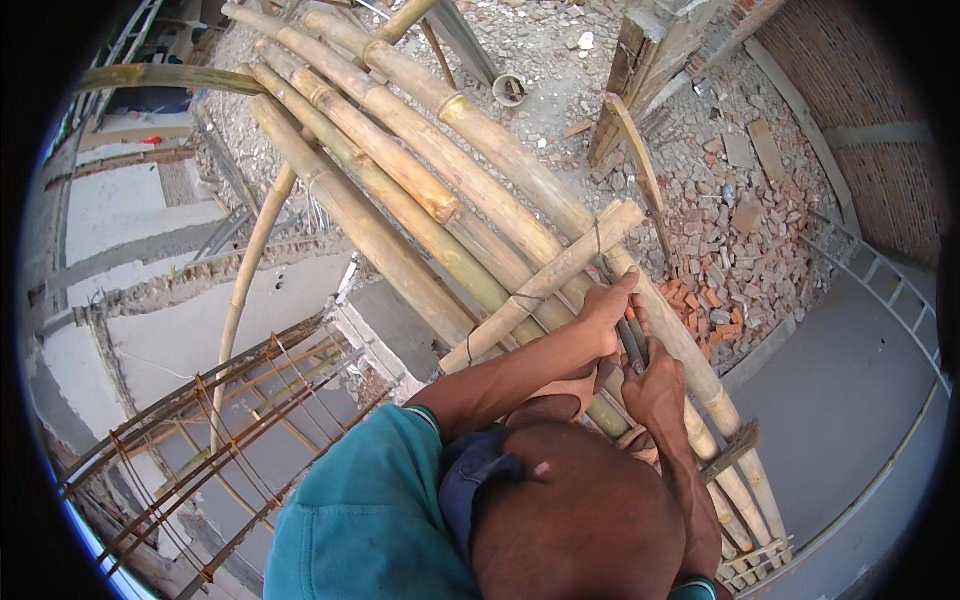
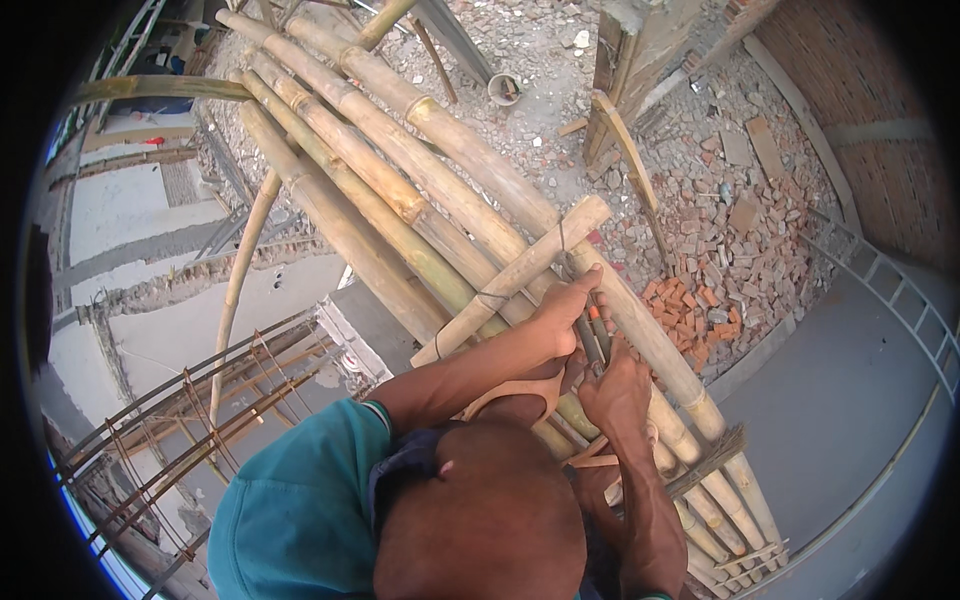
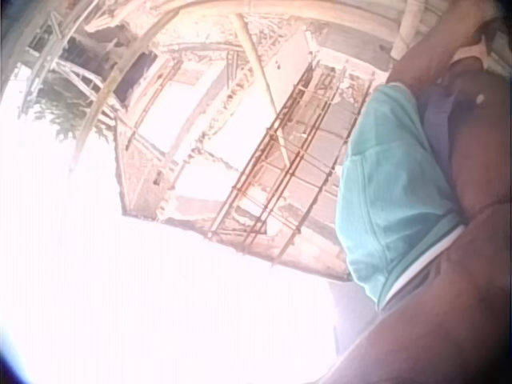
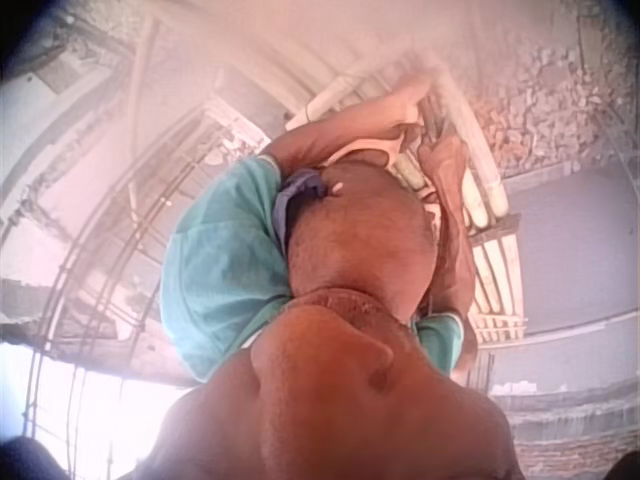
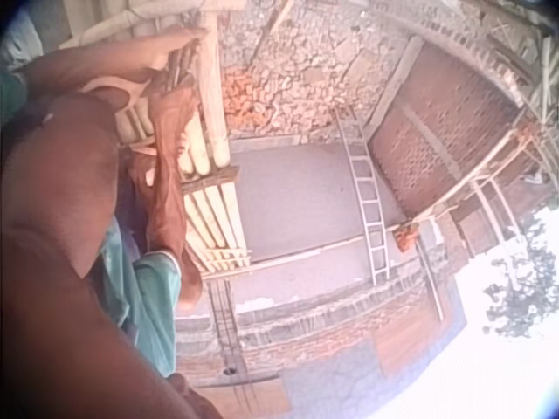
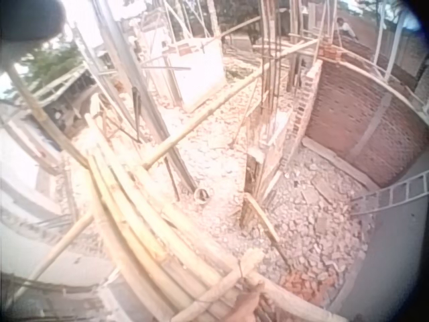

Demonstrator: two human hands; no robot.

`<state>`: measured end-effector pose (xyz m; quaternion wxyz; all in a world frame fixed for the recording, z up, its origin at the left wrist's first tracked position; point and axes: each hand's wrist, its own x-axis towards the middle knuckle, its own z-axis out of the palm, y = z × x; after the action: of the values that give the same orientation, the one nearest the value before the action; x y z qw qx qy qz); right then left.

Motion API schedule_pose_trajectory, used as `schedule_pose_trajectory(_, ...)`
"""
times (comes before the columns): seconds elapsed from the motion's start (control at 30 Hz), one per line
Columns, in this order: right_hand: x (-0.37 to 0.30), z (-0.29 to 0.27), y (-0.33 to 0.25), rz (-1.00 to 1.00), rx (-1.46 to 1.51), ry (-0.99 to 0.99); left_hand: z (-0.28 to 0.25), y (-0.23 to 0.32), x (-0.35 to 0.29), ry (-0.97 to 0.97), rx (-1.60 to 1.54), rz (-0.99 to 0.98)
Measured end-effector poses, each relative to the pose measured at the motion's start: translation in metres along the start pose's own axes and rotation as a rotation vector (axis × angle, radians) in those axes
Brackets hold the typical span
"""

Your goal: The person secures bamboo poles together using wire and pliers while standing on a bamboo scaffold. They repeatedly wrap and twist wire around pole intersections to fasten them.

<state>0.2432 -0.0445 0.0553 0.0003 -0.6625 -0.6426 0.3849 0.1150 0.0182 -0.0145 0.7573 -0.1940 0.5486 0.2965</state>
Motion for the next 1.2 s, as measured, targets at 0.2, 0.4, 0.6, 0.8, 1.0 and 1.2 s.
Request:
schedule_pose_trajectory(0.2,0.002,-0.012,-0.018,-0.089,-0.465,-0.043,-0.076,0.055,-0.033,-0.042,0.779,0.515)
schedule_pose_trajectory(0.4,0.003,-0.030,-0.017,-0.044,-0.290,-0.148,-0.156,0.206,-0.029,0.851,1.037,1.588)
schedule_pose_trajectory(0.6,-0.009,-0.076,0.012,0.093,-0.076,-0.576,-0.172,0.248,0.010,1.018,1.279,1.472)
schedule_pose_trajectory(0.8,-0.056,-0.129,0.036,0.099,0.046,-0.599,-0.164,0.254,0.009,1.067,1.411,1.271)
schedule_pose_trajectory(1.0,-0.111,-0.186,0.096,0.103,-0.045,-0.544,-0.157,0.250,0.001,0.987,1.445,1.205)
schedule_pose_trajectory(1.2,-0.181,-0.176,0.147,0.290,0.257,-0.365,-0.190,0.258,-0.044,0.896,0.530,1.590)
